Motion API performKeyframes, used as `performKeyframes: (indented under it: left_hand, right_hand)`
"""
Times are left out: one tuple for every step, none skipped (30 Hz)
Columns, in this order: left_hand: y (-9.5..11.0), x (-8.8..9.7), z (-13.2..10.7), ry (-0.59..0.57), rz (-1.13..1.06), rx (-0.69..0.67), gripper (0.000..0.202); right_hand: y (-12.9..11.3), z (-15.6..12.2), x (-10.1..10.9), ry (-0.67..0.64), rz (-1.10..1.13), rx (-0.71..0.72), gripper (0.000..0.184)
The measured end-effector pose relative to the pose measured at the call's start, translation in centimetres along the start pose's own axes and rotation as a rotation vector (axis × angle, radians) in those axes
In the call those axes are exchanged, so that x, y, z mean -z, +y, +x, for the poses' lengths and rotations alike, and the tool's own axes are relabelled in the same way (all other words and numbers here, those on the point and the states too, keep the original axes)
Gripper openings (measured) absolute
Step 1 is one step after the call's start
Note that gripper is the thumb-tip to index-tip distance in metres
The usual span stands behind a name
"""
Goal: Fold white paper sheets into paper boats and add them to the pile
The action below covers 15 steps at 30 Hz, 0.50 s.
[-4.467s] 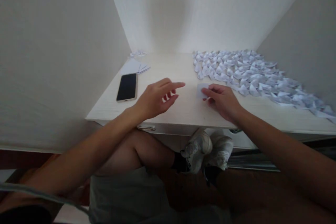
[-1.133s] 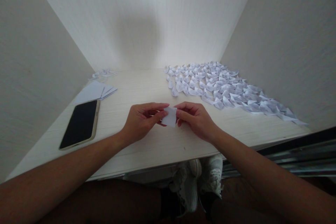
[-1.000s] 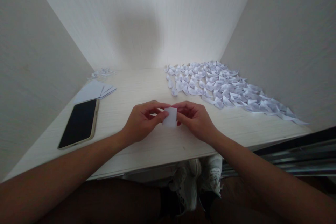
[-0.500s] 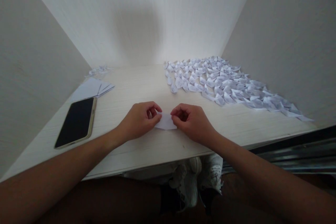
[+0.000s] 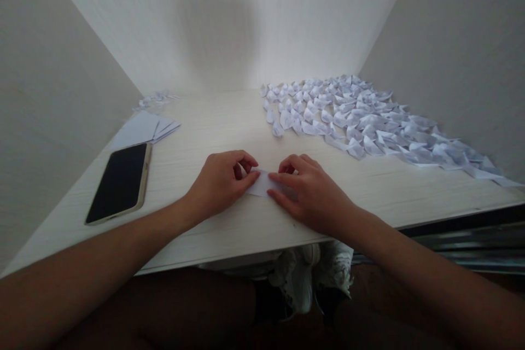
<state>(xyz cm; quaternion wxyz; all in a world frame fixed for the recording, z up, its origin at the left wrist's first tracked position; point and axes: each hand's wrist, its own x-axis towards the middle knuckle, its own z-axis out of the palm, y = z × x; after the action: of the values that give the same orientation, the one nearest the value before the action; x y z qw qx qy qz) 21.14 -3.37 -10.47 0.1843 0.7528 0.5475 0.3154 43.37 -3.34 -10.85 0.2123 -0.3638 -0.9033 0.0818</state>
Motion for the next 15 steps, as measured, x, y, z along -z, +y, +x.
performKeyframes:
  left_hand:
    - [0.1, 0.1, -0.1, 0.006, 0.003, 0.002, 0.017]
    - [0.2, 0.2, -0.2, 0.007, 0.008, -0.001, 0.017]
    - [0.4, 0.3, -0.3, 0.006, 0.015, -0.008, 0.017]
    - [0.6, 0.5, -0.4, 0.003, 0.021, -0.021, 0.017]
    - [0.8, 0.6, -0.6, -0.001, 0.027, -0.041, 0.015]
    - [0.9, 0.8, -0.7, -0.005, 0.035, -0.069, 0.013]
    - [1.0, 1.0, -0.8, -0.015, 0.046, -0.107, 0.010]
    - [1.1, 1.1, -0.9, -0.028, 0.058, -0.152, 0.009]
    - [1.2, 1.2, -0.9, -0.043, 0.071, -0.200, 0.010]
    - [1.2, 1.3, -0.9, -0.055, 0.084, -0.247, 0.013]
    - [1.1, 1.4, -0.9, -0.065, 0.097, -0.287, 0.015]
    - [1.1, 1.4, -0.9, -0.071, 0.110, -0.317, 0.017]
    - [1.0, 1.5, -0.8, -0.077, 0.121, -0.341, 0.017]
    - [1.0, 1.5, -0.8, -0.083, 0.133, -0.362, 0.017]
    - [0.9, 1.6, -0.8, -0.089, 0.146, -0.382, 0.017]
  right_hand:
    - [-0.1, 0.0, 0.0, -0.013, -0.012, -0.001, 0.025]
    - [-0.2, 0.1, 0.1, -0.026, -0.023, -0.003, 0.026]
    - [-0.2, 0.1, 0.1, -0.038, -0.035, -0.005, 0.028]
    - [-0.3, 0.2, 0.2, -0.048, -0.047, -0.007, 0.029]
    - [-0.4, 0.2, 0.2, -0.058, -0.057, -0.007, 0.029]
    - [-0.4, 0.2, 0.3, -0.067, -0.067, -0.007, 0.030]
    - [-0.5, 0.2, 0.3, -0.075, -0.075, -0.008, 0.030]
    - [-0.5, 0.2, 0.3, -0.082, -0.081, -0.007, 0.030]
    - [-0.5, 0.2, 0.4, -0.087, -0.086, -0.005, 0.030]
    - [-0.5, 0.2, 0.4, -0.090, -0.090, -0.003, 0.031]
    - [-0.5, 0.2, 0.4, -0.090, -0.093, -0.002, 0.031]
    - [-0.5, 0.2, 0.4, -0.089, -0.093, -0.002, 0.031]
    - [-0.5, 0.2, 0.4, -0.088, -0.093, -0.002, 0.031]
    - [-0.5, 0.1, 0.4, -0.088, -0.092, -0.003, 0.031]
    - [-0.6, 0.1, 0.4, -0.087, -0.092, -0.003, 0.030]
